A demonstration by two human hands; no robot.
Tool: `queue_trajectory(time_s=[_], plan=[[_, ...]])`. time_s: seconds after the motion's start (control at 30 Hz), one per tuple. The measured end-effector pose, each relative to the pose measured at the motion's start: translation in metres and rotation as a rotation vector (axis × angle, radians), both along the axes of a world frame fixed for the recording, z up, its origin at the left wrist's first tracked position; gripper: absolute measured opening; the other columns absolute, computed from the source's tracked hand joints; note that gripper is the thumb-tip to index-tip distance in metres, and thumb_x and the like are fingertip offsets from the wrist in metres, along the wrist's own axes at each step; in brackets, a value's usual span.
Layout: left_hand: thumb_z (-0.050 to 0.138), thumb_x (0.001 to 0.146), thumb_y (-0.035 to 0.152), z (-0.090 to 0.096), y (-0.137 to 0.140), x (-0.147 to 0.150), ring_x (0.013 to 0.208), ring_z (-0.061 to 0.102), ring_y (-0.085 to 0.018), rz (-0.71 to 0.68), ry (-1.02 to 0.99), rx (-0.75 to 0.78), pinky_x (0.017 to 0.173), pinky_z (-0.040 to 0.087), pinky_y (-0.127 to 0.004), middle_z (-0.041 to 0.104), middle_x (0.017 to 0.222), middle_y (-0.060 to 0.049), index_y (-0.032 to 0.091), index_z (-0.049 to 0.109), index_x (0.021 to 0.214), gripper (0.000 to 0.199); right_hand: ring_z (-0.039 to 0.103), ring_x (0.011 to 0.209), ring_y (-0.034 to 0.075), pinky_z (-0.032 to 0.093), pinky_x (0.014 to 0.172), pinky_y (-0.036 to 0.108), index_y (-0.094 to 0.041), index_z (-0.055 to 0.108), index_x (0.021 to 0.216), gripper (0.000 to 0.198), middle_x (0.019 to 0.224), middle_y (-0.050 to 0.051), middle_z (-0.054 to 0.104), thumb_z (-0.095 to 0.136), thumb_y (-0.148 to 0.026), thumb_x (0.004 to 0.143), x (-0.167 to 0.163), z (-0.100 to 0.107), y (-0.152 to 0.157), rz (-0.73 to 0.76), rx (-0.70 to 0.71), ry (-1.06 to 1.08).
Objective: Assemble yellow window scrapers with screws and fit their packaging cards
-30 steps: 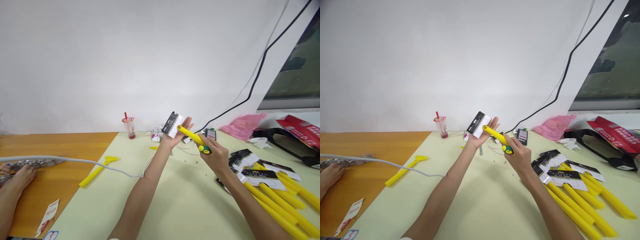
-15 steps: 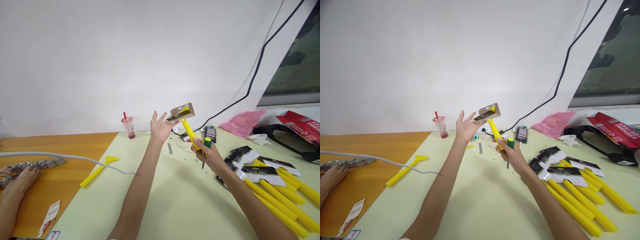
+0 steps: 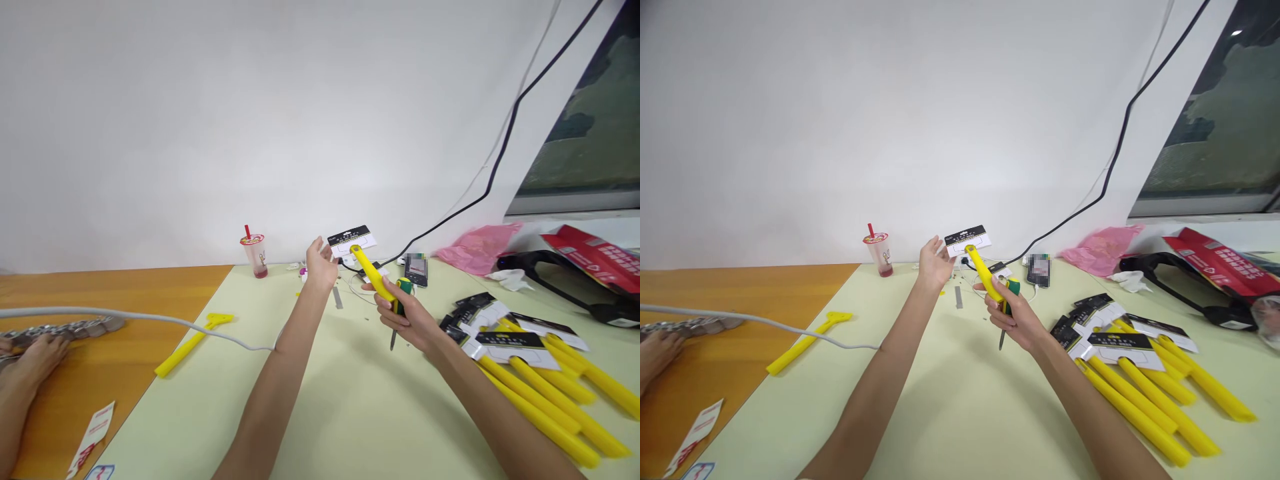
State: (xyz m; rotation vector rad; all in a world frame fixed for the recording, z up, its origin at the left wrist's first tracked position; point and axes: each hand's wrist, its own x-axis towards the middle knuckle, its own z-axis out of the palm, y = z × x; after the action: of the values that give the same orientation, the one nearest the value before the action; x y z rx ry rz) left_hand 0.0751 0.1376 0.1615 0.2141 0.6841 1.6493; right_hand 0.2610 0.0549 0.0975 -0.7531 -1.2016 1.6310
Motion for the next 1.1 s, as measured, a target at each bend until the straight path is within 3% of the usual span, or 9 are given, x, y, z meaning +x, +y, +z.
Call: queue_trajectory(time_s=[0.1,0.2,0.37,0.43,0.5,0.6,0.7,0.87,1.1], plan=[[0.067,0.105,0.027,0.001,-0.010,0.007,0.152,0.054,-0.017,0.228,0.167,0.136,0.128,0.039,-0.031,0.065,0.142,-0.005,0.027,0.065,0.116,0.011,0.008,0.048,0.005,0.011,0.040,0.027,-0.023,0.077,0.114,0.047,0.072,-0.007,0.045,0.084,-0.064,0.091,-0.003,0.005,-0.009,-0.072,0.018,0.021],[0.071,0.104,0.028,-0.003,-0.037,0.026,0.154,0.051,-0.020,0.273,0.346,0.287,0.130,0.035,-0.033,0.063,0.151,-0.004,0.028,0.066,0.120,0.017,0.012,0.047,0.004,0.012,0.042,0.027,-0.022,0.077,0.111,0.049,0.072,-0.006,0.045,0.086,-0.065,0.090,-0.004,0.012,-0.022,-0.161,0.037,0.044],[0.087,0.095,0.031,-0.020,-0.108,0.067,0.167,0.034,-0.025,0.065,0.576,0.440,0.136,0.025,-0.033,0.052,0.168,-0.005,0.034,0.066,0.134,0.044,0.018,0.044,0.005,0.012,0.045,0.029,-0.022,0.068,0.087,0.050,0.068,-0.005,0.046,0.079,-0.071,0.094,0.006,0.014,-0.056,-0.334,0.120,-0.044],[0.093,0.090,0.029,-0.026,-0.130,0.078,0.167,0.036,-0.027,-0.029,0.552,0.393,0.136,0.028,-0.033,0.050,0.171,-0.006,0.035,0.064,0.139,0.056,0.025,0.045,0.007,0.018,0.046,0.029,-0.023,0.059,0.073,0.057,0.062,-0.004,0.044,0.074,-0.073,0.097,0.012,0.011,-0.072,-0.415,0.200,-0.224],[0.094,0.089,0.029,-0.030,-0.142,0.084,0.162,0.046,-0.029,-0.131,0.463,0.324,0.133,0.037,-0.037,0.057,0.163,-0.009,0.032,0.065,0.135,0.055,0.038,0.049,0.012,0.030,0.048,0.029,-0.023,0.058,0.070,0.057,0.059,-0.001,0.049,0.073,-0.071,0.099,0.017,0.006,-0.088,-0.509,0.330,-0.440],[0.096,0.088,0.033,-0.028,-0.148,0.084,0.144,0.067,-0.033,-0.278,0.261,0.257,0.125,0.050,-0.045,0.070,0.140,-0.013,0.023,0.066,0.120,0.045,0.068,0.069,0.023,0.053,0.065,0.033,-0.023,0.077,0.097,0.039,0.081,0.005,0.075,0.070,-0.061,0.105,0.020,-0.007,-0.108,-0.602,0.581,-0.641],[0.097,0.087,0.034,-0.025,-0.157,0.077,0.129,0.077,-0.036,-0.332,0.151,0.286,0.122,0.056,-0.053,0.074,0.132,-0.014,0.017,0.068,0.116,0.045,0.082,0.093,0.031,0.063,0.082,0.037,-0.022,0.079,0.126,0.036,0.109,0.010,0.086,0.065,-0.050,0.109,0.018,-0.026,-0.122,-0.688,0.815,-0.707],[0.095,0.089,0.043,-0.024,-0.190,0.066,0.127,0.079,-0.036,-0.158,0.255,0.438,0.117,0.059,-0.055,0.073,0.146,-0.013,0.021,0.070,0.129,0.052,0.084,0.099,0.029,0.065,0.084,0.036,-0.023,0.076,0.136,0.029,0.114,0.012,0.085,0.066,-0.031,0.110,0.005,-0.046,-0.145,-0.812,1.041,-0.698],[0.077,0.101,0.064,-0.009,-0.234,0.055,0.125,0.078,-0.031,-0.023,0.580,0.652,0.104,0.064,-0.042,0.077,0.140,-0.013,0.026,0.062,0.152,0.065,0.079,0.083,0.024,0.062,0.074,0.032,-0.020,0.076,0.136,0.032,0.102,0.009,0.082,0.070,-0.026,0.105,-0.023,-0.024,-0.180,-0.841,1.070,-0.630]])
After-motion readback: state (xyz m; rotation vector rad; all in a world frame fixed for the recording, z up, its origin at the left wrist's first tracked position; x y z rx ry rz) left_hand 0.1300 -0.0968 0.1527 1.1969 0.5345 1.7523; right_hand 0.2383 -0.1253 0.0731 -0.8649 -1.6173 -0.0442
